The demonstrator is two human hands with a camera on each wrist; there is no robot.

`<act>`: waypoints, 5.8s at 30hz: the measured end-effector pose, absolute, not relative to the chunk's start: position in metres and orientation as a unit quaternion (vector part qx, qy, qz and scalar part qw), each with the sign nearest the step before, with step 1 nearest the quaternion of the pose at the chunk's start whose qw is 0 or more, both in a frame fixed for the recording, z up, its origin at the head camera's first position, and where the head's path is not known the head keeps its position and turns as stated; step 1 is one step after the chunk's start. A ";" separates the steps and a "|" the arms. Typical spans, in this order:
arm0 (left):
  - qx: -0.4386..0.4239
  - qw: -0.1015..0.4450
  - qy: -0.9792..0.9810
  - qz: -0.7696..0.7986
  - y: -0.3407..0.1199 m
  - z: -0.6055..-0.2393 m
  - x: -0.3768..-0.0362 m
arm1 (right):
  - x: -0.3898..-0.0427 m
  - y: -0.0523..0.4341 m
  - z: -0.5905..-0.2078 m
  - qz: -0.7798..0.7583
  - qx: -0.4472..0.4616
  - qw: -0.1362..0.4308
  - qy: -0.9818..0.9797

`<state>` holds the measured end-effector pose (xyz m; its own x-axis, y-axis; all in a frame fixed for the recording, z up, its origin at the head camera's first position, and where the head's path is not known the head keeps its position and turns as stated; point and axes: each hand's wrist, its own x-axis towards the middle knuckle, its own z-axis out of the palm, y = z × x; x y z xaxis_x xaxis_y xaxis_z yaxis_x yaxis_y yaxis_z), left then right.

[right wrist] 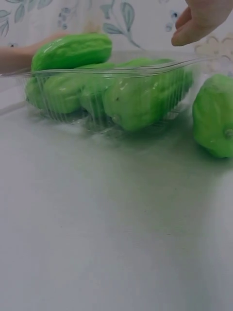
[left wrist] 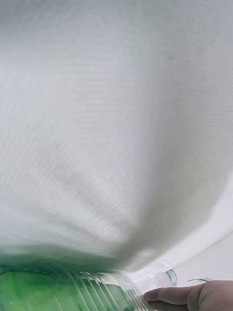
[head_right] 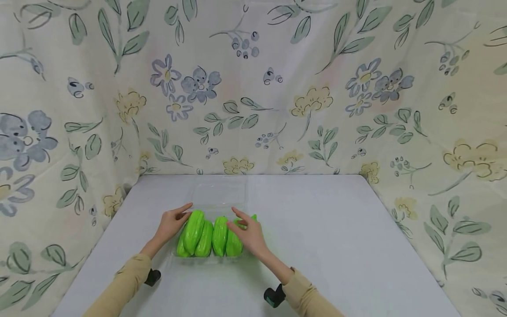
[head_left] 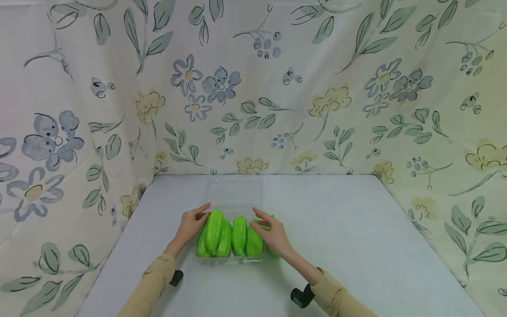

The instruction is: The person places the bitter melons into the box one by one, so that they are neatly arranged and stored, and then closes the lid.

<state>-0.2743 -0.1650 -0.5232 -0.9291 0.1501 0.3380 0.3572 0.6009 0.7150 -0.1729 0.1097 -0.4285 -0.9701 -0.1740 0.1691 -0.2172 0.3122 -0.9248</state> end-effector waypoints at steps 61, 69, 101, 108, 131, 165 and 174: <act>-0.130 0.118 -0.890 -0.420 -0.164 -0.522 -0.272 | -0.218 0.178 -0.497 0.461 0.064 -0.096 -0.880; -0.134 0.117 -0.890 -0.421 -0.164 -0.521 -0.273 | -0.216 0.176 -0.497 0.462 0.078 -0.099 -0.878; -0.136 0.120 -0.888 -0.422 -0.163 -0.520 -0.272 | -0.217 0.174 -0.502 0.461 0.066 -0.080 -0.882; -0.135 0.120 -0.890 -0.419 -0.163 -0.521 -0.273 | -0.221 0.176 -0.501 0.455 0.048 -0.069 -0.886; -0.136 0.119 -0.889 -0.420 -0.164 -0.522 -0.273 | -0.250 0.194 -0.469 0.462 -0.015 -0.040 -0.886; -0.141 0.119 -0.888 -0.421 -0.165 -0.521 -0.274 | -0.263 0.204 -0.462 0.515 -0.033 -0.024 -0.856; -0.144 0.118 -0.887 -0.423 -0.164 -0.520 -0.274 | -0.259 0.196 -0.456 0.518 -0.020 -0.032 -0.854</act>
<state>-0.2739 -0.1643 -0.5204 -0.9306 0.1547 0.3318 0.3553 0.6006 0.7163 -0.2586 0.1962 -0.4557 -0.9972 0.0015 -0.0749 0.0672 0.4617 -0.8845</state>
